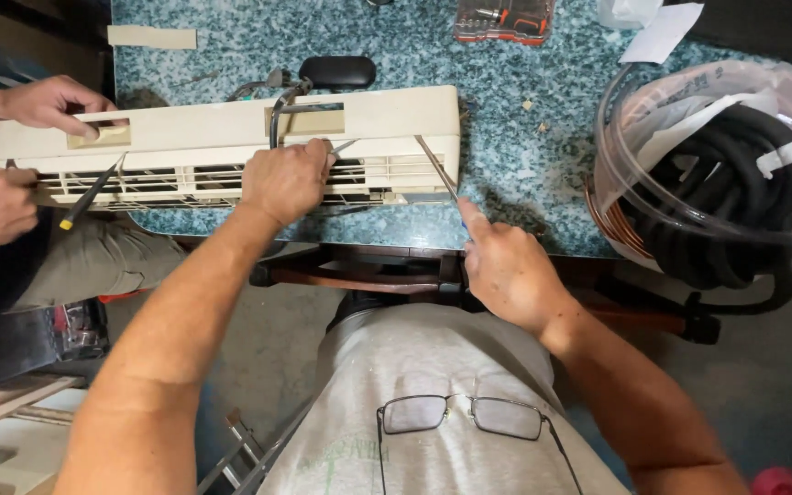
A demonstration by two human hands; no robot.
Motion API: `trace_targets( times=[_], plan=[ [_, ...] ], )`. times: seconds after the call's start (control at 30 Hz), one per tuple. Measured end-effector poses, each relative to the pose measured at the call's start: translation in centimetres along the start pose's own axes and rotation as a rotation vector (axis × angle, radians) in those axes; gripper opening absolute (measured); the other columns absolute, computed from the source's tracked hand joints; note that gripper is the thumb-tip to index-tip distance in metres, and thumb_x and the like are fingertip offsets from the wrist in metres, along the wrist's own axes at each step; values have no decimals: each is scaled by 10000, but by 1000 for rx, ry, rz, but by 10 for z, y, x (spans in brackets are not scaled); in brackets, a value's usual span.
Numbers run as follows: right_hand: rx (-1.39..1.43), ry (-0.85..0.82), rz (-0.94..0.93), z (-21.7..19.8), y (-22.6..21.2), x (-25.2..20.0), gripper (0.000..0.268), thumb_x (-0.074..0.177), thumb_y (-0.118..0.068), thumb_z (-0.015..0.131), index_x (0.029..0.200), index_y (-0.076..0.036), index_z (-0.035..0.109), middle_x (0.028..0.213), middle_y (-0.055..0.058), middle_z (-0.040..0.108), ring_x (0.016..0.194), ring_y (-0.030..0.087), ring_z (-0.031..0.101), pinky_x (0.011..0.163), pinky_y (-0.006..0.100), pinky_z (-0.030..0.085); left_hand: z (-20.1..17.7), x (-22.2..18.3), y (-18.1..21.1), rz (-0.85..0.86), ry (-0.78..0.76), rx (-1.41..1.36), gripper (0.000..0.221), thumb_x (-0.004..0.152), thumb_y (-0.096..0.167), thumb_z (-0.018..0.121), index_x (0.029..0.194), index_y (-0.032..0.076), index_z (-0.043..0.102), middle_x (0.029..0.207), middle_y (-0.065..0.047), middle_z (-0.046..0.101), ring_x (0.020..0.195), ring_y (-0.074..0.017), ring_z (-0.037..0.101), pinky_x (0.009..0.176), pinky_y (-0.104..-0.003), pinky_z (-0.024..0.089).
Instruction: Using a screwdriver to pry open and disassemble the internal plastic frame of an air conditioning unit.
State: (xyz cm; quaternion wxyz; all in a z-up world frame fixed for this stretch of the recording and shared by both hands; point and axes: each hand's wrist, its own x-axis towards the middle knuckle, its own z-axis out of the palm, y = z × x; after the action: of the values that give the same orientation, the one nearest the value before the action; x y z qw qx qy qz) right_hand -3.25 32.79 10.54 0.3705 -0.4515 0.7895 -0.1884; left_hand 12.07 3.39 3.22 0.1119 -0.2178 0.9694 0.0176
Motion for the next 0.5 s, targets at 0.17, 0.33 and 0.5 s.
trace_targets(
  times=[0.17,0.33,0.5],
  plan=[
    [33,19,50,9,4,4,572,1040,-108,439,1594,-9,333,1018,336,687,849,489,735,586,566,639,-5,-1,4,51,-4,11,287,1038,295,424,989,63,586,825,-230,735,811,-448,757,767,-593,590],
    [30,-24,127,12,0,7,595,1045,-169,428,1616,-57,306,1108,307,683,949,469,729,691,577,652,36,5,45,-424,-109,-549,376,1056,383,421,1013,80,638,853,-249,737,894,-482,743,746,-583,597],
    [33,-71,193,8,-9,6,595,1054,-167,389,1630,-81,268,1138,294,670,979,458,720,710,585,647,18,2,81,-706,-93,-1019,423,1033,407,469,1024,60,711,934,-246,737,1030,-466,715,828,-560,593]
  ],
)
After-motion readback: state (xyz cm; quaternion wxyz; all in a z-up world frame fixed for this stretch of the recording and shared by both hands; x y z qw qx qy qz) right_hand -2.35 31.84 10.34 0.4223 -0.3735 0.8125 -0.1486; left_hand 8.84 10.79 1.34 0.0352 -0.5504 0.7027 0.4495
